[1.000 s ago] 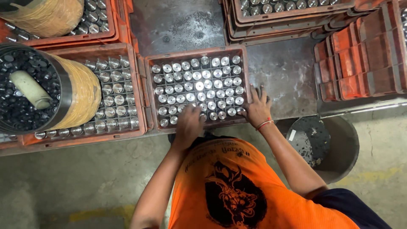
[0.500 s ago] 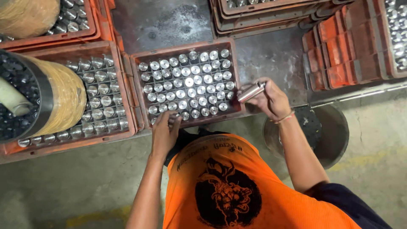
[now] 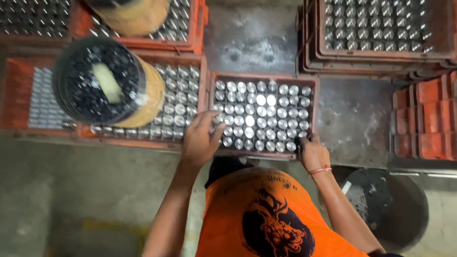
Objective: The person arranges small metal caps into a red plastic crate, placing them one by one into the crate's compartments. They occasionally lift and move the crate to a different position on the table.
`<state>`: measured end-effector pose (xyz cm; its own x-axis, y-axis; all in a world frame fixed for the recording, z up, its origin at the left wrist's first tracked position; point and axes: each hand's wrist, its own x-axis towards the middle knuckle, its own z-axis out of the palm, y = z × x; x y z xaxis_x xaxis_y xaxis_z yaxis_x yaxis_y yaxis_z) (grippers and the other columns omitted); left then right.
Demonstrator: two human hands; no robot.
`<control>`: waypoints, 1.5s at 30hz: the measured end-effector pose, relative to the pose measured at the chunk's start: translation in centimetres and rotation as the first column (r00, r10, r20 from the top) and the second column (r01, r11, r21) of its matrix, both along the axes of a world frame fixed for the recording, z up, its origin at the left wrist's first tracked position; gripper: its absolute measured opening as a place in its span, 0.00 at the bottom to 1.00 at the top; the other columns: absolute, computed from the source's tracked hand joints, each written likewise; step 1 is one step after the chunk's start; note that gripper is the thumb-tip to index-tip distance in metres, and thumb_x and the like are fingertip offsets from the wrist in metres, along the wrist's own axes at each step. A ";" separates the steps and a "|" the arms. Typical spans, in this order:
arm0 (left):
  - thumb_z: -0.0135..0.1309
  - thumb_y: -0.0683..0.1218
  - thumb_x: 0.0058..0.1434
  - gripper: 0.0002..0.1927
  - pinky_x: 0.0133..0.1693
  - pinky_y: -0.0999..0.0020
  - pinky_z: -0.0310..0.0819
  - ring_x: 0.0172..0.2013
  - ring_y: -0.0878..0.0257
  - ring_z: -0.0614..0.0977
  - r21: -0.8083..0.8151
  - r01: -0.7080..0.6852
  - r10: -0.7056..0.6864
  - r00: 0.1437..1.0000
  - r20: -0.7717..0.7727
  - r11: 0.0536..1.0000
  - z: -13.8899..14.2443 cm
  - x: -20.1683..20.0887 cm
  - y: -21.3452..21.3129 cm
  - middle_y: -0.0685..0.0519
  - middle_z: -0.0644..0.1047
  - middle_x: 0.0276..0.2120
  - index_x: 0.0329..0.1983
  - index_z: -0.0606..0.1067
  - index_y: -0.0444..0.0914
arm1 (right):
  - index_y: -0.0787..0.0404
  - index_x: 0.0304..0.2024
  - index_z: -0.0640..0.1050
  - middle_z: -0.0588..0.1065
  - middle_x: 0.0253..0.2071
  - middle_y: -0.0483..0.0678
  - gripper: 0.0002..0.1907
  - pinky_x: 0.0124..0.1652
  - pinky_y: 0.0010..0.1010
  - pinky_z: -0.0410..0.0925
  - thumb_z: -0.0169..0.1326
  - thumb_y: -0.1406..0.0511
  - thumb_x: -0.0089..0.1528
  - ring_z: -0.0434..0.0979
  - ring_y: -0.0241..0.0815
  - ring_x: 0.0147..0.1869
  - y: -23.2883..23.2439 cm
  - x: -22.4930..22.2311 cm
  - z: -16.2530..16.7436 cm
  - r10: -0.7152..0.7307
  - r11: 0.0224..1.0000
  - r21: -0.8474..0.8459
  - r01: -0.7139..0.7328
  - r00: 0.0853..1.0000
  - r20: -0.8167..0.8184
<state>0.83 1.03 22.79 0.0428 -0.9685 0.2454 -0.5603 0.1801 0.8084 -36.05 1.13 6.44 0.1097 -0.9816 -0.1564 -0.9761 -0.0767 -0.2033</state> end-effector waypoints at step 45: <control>0.55 0.44 0.74 0.10 0.47 0.40 0.71 0.42 0.31 0.80 -0.279 -0.010 0.150 0.860 0.487 0.960 -0.2 25.3 -38.8 0.31 0.79 0.41 0.49 0.75 0.31 | 0.65 0.49 0.74 0.77 0.41 0.62 0.17 0.44 0.52 0.69 0.54 0.56 0.69 0.77 0.65 0.45 -3.8 2.0 -2.0 -0.464 0.758 -0.377 0.532 0.847 0.261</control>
